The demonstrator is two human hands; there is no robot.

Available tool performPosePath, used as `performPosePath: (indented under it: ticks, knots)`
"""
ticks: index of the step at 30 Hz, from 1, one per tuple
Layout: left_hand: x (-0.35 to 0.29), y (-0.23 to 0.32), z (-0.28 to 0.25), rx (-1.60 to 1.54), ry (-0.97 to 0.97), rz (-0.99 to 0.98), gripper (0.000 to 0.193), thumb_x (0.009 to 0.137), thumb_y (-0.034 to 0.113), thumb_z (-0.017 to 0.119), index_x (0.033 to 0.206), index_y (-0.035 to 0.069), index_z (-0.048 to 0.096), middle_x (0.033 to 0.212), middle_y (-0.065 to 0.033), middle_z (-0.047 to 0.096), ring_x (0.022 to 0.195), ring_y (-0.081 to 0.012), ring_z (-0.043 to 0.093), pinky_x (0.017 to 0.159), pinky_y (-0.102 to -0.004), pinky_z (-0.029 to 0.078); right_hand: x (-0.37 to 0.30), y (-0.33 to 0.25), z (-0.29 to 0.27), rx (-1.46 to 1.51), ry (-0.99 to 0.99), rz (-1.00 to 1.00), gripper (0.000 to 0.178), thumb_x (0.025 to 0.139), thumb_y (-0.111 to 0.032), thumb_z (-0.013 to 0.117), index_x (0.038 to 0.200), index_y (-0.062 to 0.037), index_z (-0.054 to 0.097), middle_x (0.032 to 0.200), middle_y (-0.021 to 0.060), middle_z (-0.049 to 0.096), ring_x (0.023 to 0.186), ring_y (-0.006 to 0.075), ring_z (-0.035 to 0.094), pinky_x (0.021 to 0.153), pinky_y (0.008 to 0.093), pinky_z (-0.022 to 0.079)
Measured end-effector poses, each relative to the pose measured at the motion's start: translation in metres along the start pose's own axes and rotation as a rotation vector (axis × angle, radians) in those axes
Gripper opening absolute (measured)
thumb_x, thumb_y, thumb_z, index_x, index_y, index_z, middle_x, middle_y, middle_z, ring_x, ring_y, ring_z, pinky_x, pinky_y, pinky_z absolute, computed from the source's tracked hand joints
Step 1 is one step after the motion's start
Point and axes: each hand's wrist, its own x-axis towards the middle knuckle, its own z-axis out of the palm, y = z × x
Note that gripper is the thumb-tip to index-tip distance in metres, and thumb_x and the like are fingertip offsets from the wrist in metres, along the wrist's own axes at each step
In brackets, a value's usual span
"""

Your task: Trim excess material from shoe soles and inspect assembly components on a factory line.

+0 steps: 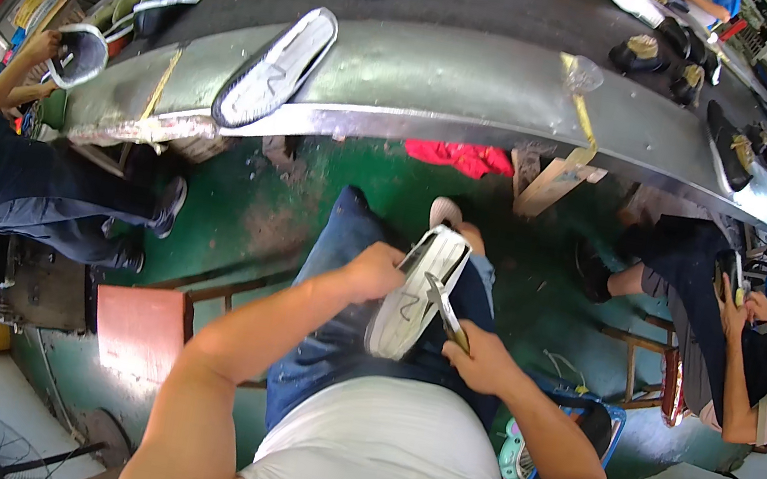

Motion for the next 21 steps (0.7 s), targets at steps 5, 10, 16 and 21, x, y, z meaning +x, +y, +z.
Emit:
performPosePath:
  ticks: [5, 10, 16, 21]
  knots:
    - [0.006, -0.009, -0.017, -0.3, -0.325, -0.171, 0.048, 0.076, -0.003, 0.056, 0.123, 0.006, 0.066, 0.097, -0.007, 0.07, 0.078, -0.0163, 0.068, 0.06, -0.0296, 0.053, 0.002, -0.014, -0.02, -0.15, -0.14, 0.06, 0.026, 0.093, -0.026, 0.057, 0.1, -0.0001, 0.059, 0.089, 0.0248, 0.067, 0.087, 0.044, 0.065, 0.08, 0.0475, 0.051]
    - [-0.01, -0.002, -0.032, -0.59, -0.744, -0.183, 0.084, 0.073, -0.01, 0.056, 0.152, 0.012, 0.039, 0.128, -0.0081, 0.064, 0.111, -0.019, 0.067, 0.081, -0.0322, 0.059, -0.008, -0.016, -0.032, -0.216, -0.177, 0.126, 0.03, 0.093, -0.026, 0.057, 0.109, -0.0001, 0.059, 0.092, 0.0257, 0.067, 0.092, 0.0445, 0.064, 0.083, 0.0493, 0.05]
    - [-0.033, -0.039, 0.009, -0.518, -0.587, 0.144, 0.093, 0.08, -0.006, 0.064, 0.16, 0.008, 0.018, 0.149, -0.0078, 0.044, 0.136, -0.0168, 0.041, 0.116, -0.033, 0.03, -0.01, -0.004, -0.044, -0.203, -0.124, -0.148, 0.045, 0.091, -0.016, 0.061, 0.128, 0.0063, 0.051, 0.112, 0.0287, 0.063, 0.104, 0.0438, 0.061, 0.092, 0.0473, 0.048]
    - [-0.054, -0.046, 0.023, -0.218, -0.308, 0.188, 0.091, 0.08, -0.007, 0.056, 0.159, 0.001, 0.01, 0.158, -0.0114, 0.031, 0.146, -0.018, 0.027, 0.12, -0.0329, 0.02, 0.009, -0.045, -0.057, -0.426, -0.134, -0.255, 0.04, 0.088, -0.012, 0.063, 0.122, 0.0081, 0.054, 0.107, 0.0285, 0.065, 0.102, 0.0426, 0.063, 0.092, 0.0476, 0.05]
